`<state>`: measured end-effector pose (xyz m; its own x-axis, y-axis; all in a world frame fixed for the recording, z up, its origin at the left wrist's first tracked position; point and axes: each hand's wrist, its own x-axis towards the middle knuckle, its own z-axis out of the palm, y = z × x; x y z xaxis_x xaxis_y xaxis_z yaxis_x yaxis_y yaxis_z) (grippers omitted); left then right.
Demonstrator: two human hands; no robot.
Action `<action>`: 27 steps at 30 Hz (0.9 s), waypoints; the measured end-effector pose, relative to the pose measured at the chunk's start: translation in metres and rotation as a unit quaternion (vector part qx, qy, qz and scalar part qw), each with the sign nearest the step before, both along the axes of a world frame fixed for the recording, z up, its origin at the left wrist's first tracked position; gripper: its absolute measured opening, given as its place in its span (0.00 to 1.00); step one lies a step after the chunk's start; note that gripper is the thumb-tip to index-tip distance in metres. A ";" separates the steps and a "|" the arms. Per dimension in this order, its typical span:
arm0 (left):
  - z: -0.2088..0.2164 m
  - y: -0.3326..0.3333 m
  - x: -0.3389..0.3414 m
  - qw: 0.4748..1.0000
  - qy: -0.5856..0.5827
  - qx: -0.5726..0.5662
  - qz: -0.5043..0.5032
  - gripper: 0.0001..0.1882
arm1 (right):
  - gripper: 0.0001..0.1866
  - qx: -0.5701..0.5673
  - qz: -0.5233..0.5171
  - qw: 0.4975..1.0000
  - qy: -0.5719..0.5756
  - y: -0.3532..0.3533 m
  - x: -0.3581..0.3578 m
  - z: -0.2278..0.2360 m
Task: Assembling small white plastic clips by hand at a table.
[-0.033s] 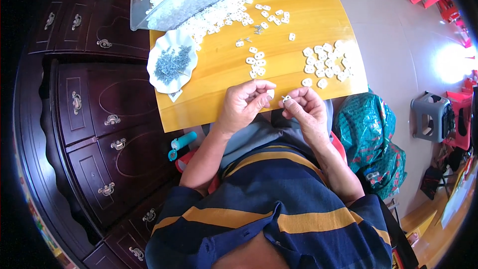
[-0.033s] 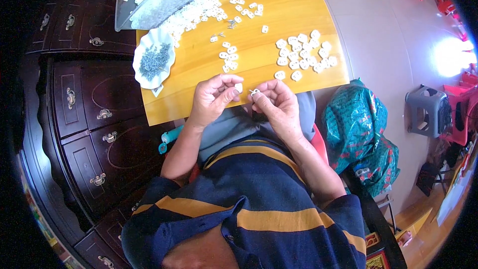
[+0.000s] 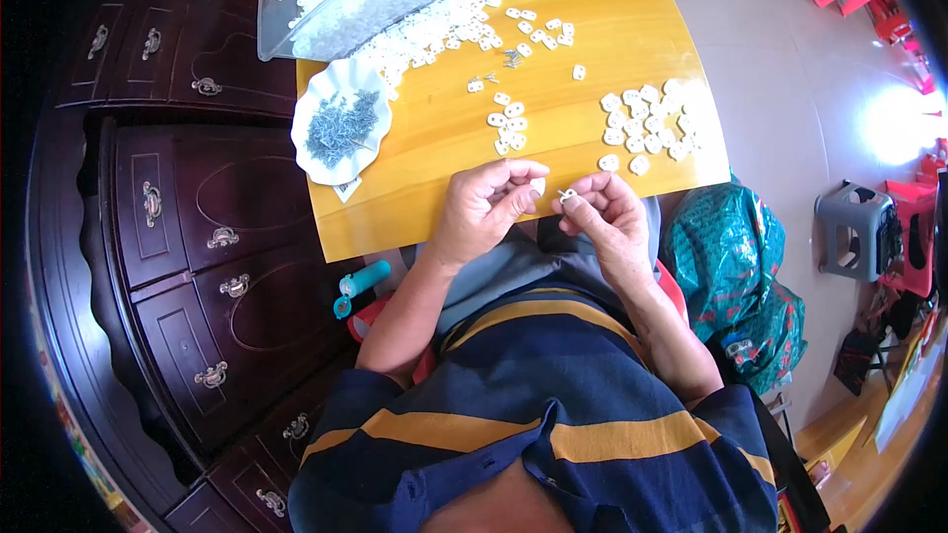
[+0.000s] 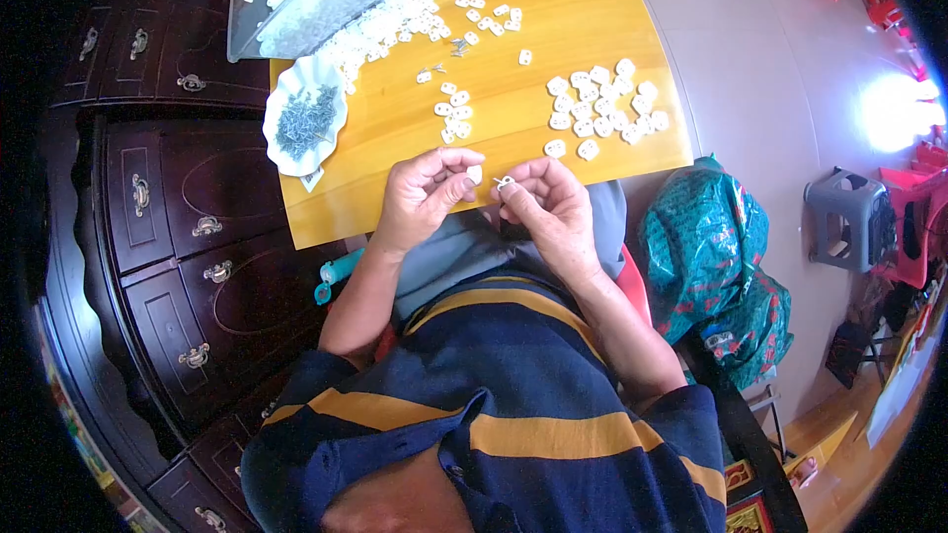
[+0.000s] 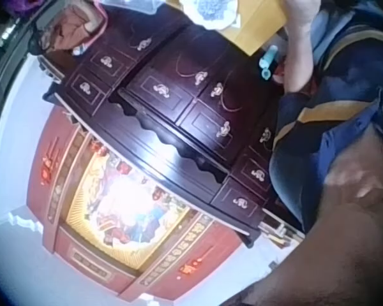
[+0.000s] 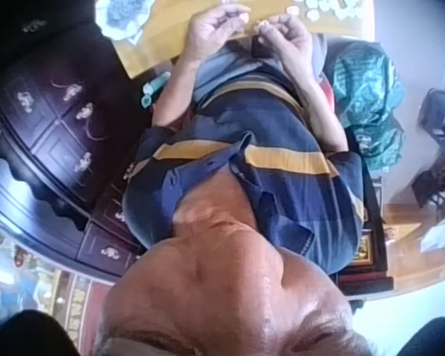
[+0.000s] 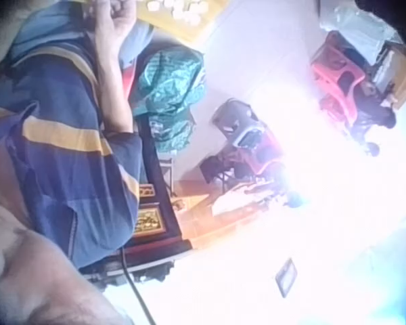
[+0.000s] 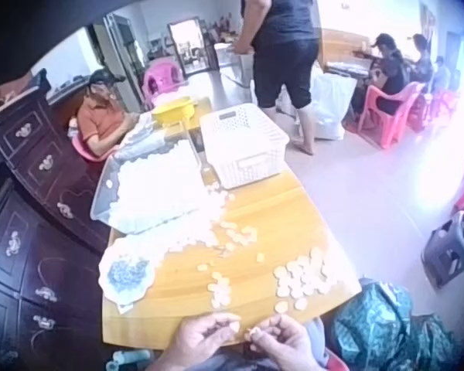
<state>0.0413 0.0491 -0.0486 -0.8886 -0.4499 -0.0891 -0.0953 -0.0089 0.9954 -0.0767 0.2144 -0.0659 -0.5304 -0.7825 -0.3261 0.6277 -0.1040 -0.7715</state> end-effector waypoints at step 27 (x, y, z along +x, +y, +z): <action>0.008 0.003 -0.006 0.987 0.026 -0.155 -0.044 0.10 | 0.07 0.005 0.018 0.999 0.031 -0.001 0.001 0.000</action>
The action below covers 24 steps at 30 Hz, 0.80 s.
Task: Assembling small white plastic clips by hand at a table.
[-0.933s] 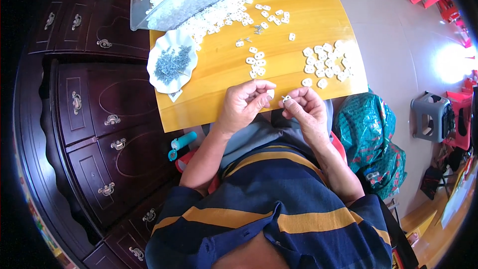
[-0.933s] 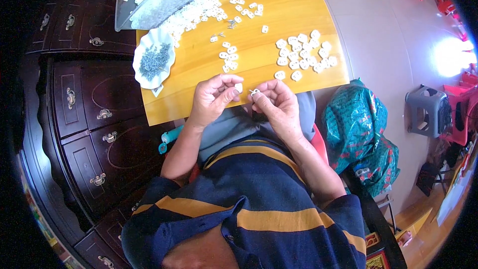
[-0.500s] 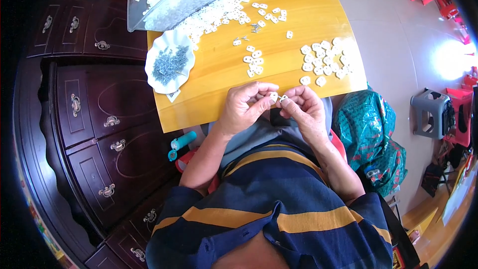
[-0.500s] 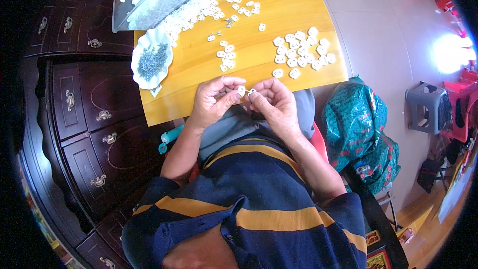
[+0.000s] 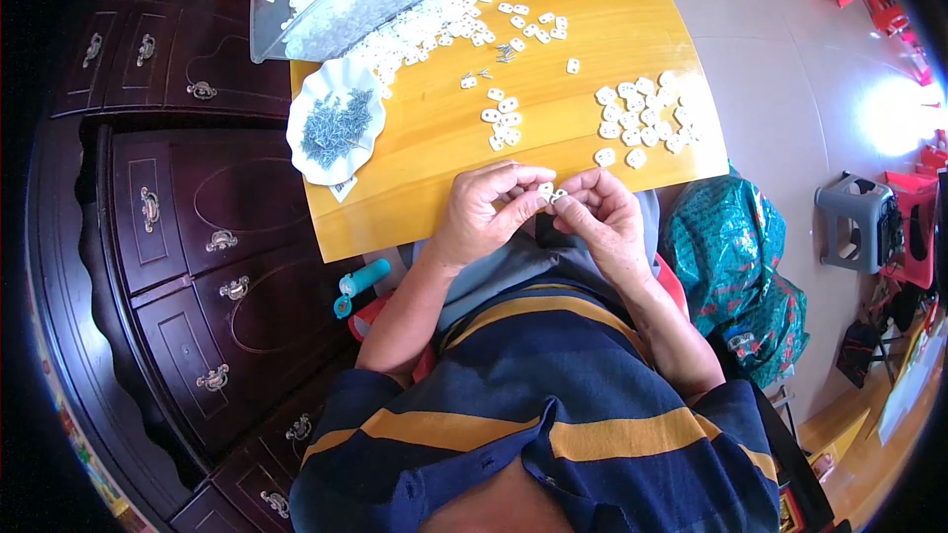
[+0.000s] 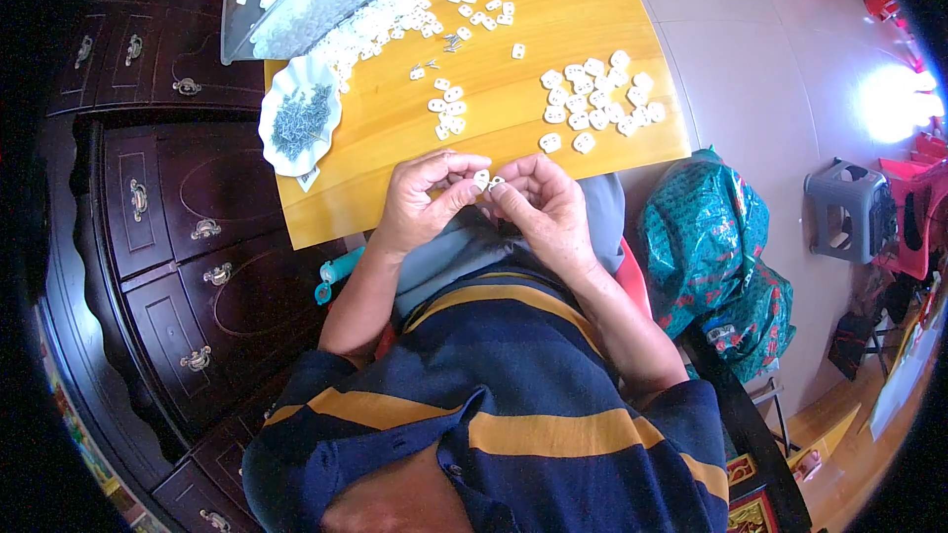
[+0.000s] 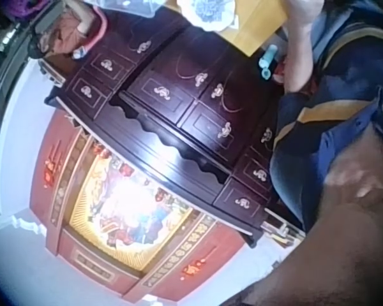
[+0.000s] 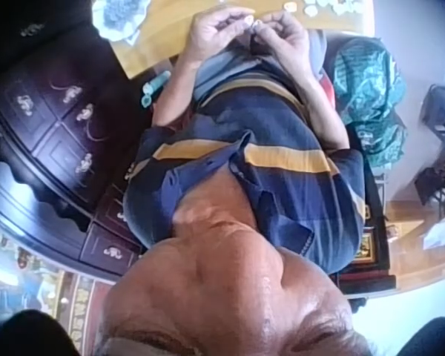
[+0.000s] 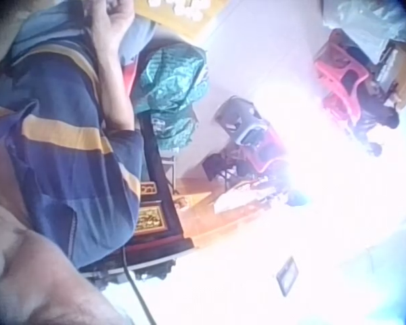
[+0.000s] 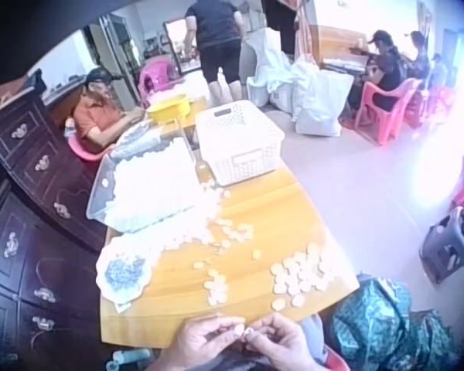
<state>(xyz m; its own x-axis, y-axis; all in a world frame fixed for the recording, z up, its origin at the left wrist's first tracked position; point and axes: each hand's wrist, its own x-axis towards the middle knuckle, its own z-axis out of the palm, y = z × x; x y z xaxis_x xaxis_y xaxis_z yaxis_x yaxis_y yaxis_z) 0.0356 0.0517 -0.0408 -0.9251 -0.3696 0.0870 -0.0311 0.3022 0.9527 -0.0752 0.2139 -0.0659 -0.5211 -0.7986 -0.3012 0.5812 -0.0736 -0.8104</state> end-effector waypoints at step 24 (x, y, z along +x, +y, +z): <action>0.002 -0.001 0.002 0.999 -0.019 0.030 0.006 0.11 | 0.07 0.022 0.006 0.999 0.029 -0.001 0.000 0.000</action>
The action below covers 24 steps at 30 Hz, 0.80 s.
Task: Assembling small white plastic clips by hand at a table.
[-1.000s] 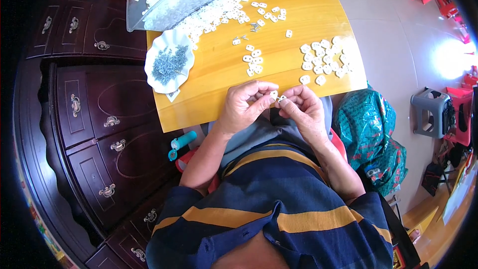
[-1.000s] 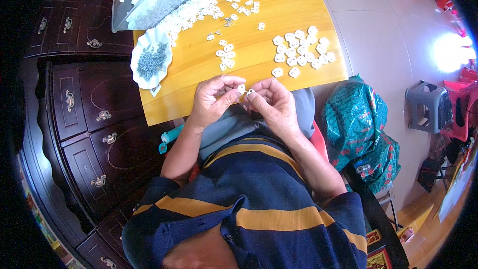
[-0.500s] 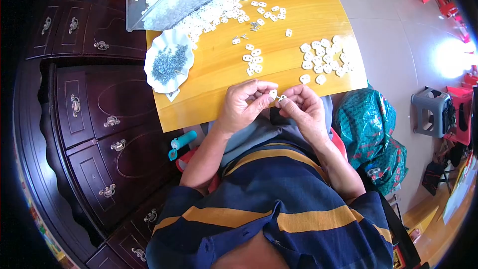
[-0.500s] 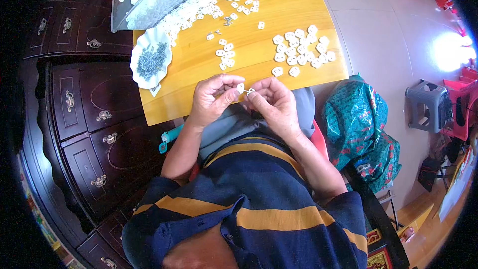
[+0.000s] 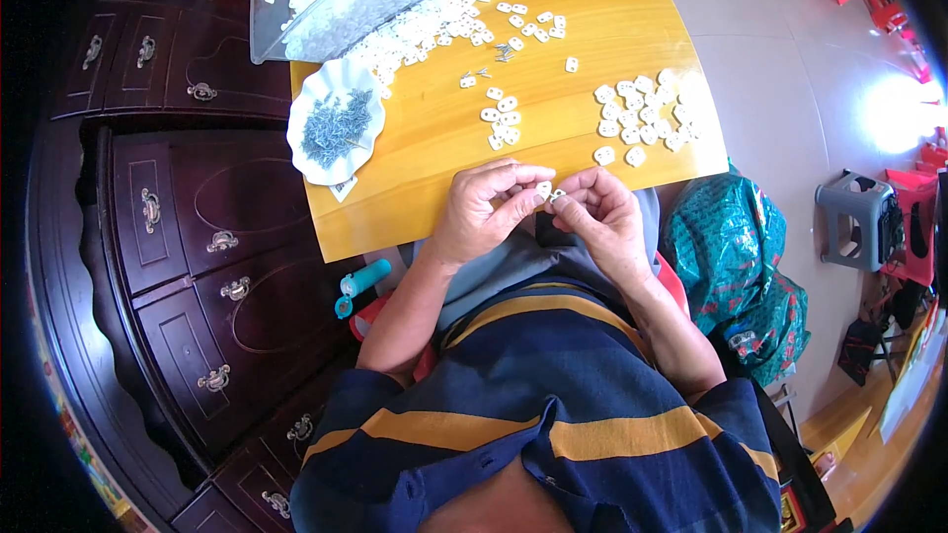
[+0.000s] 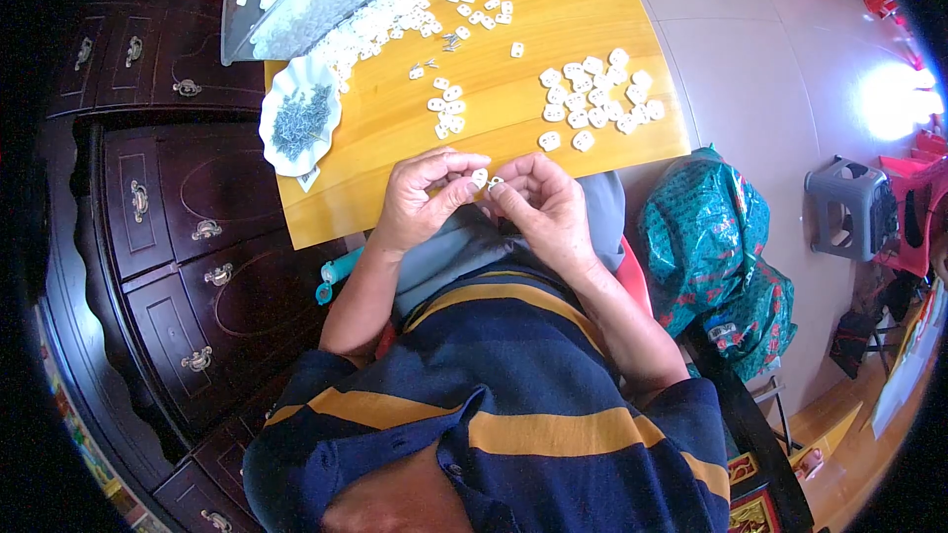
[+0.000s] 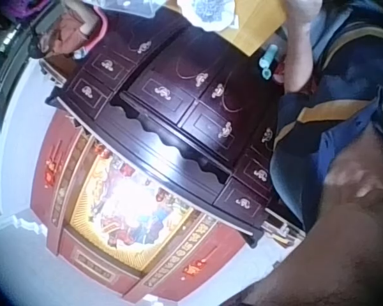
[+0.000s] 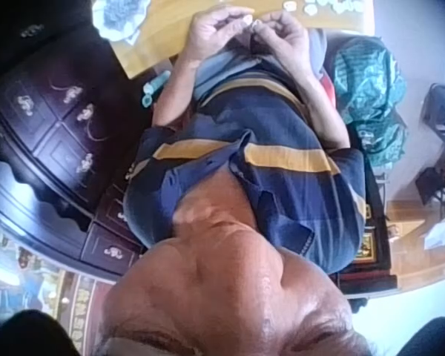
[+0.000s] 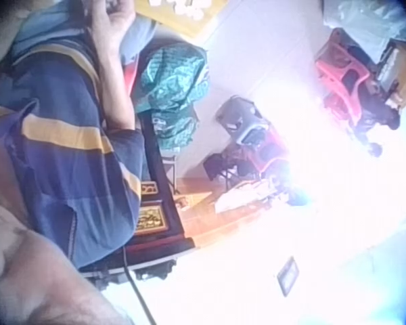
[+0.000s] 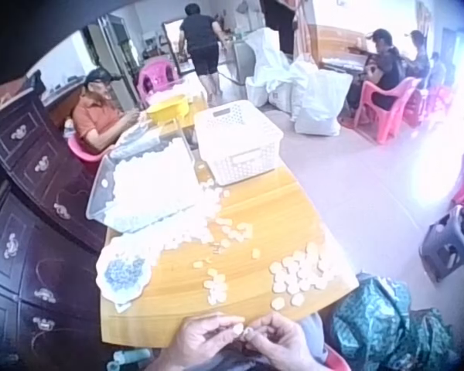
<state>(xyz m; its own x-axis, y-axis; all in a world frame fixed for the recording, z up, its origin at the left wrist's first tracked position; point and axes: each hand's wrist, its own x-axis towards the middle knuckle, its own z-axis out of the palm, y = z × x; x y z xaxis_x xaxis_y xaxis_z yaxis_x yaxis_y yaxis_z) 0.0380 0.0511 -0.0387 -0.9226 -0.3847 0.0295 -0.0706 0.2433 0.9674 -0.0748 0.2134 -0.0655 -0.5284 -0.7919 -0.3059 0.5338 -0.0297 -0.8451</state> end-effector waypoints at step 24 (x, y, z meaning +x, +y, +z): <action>0.005 0.001 -0.008 0.998 0.005 -0.062 -0.033 0.09 | 0.08 -0.015 0.022 0.999 -0.021 0.002 -0.003 0.000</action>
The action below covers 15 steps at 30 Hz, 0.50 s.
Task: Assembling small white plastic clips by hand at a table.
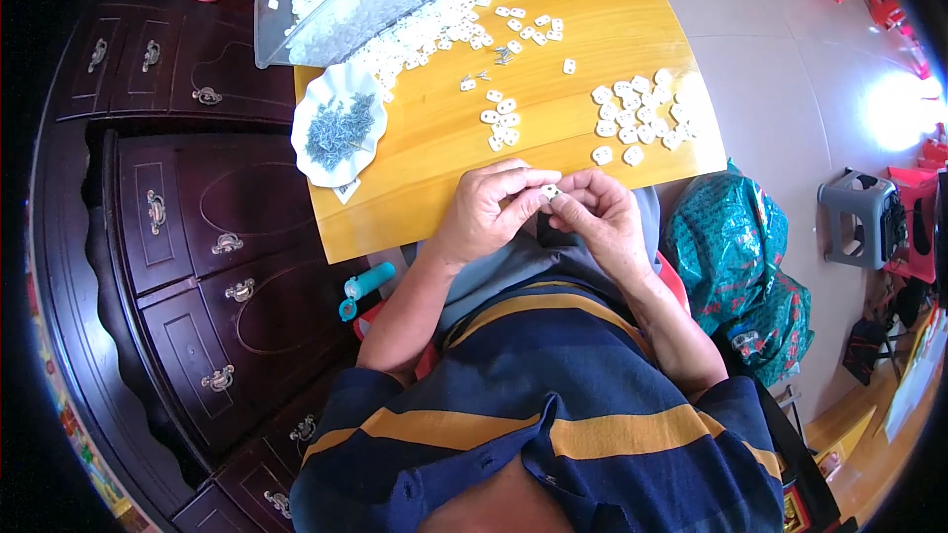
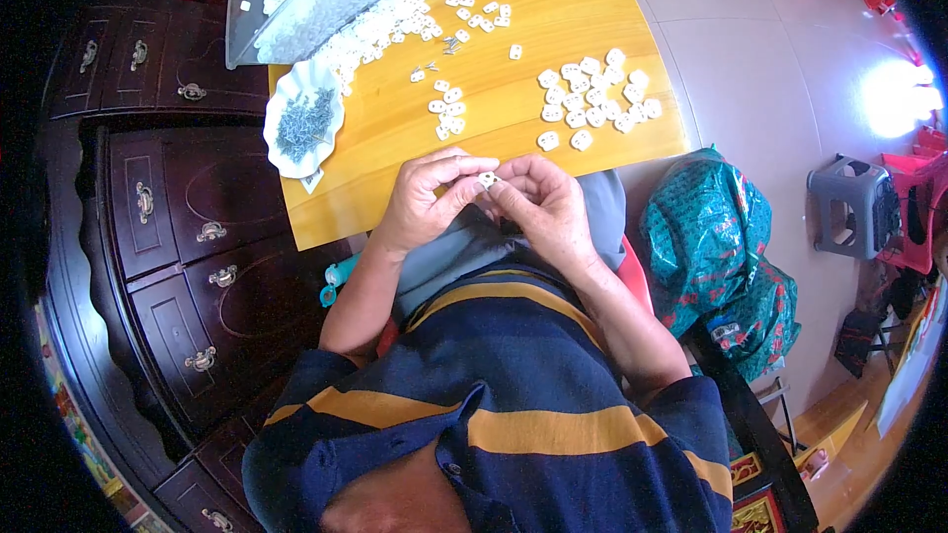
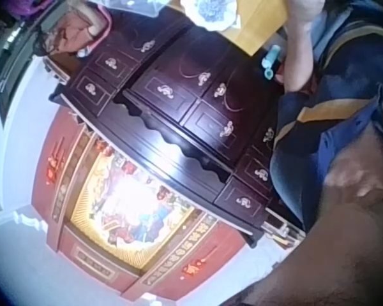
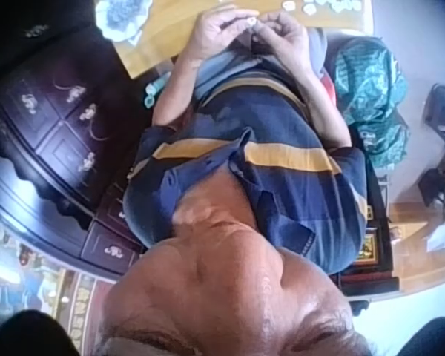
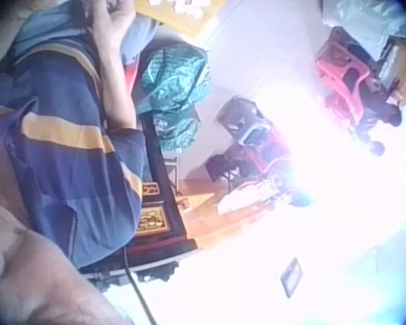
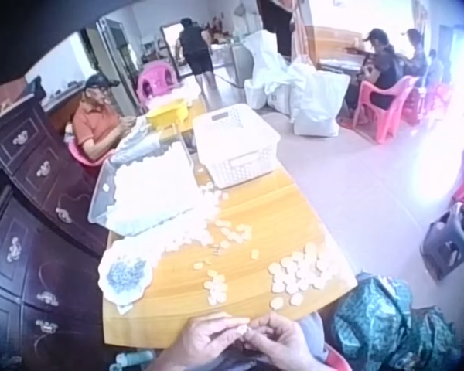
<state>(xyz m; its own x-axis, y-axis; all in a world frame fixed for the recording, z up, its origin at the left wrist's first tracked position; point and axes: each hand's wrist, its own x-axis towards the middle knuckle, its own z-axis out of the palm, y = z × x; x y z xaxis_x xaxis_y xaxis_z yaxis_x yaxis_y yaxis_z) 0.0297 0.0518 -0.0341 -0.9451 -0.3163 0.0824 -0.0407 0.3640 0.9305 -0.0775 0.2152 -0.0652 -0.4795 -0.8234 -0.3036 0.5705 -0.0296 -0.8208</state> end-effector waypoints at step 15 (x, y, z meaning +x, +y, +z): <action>0.010 0.022 -0.010 0.959 0.051 -0.273 0.059 0.28 | 0.09 -0.020 -0.022 0.994 -0.105 -0.002 0.001 -0.003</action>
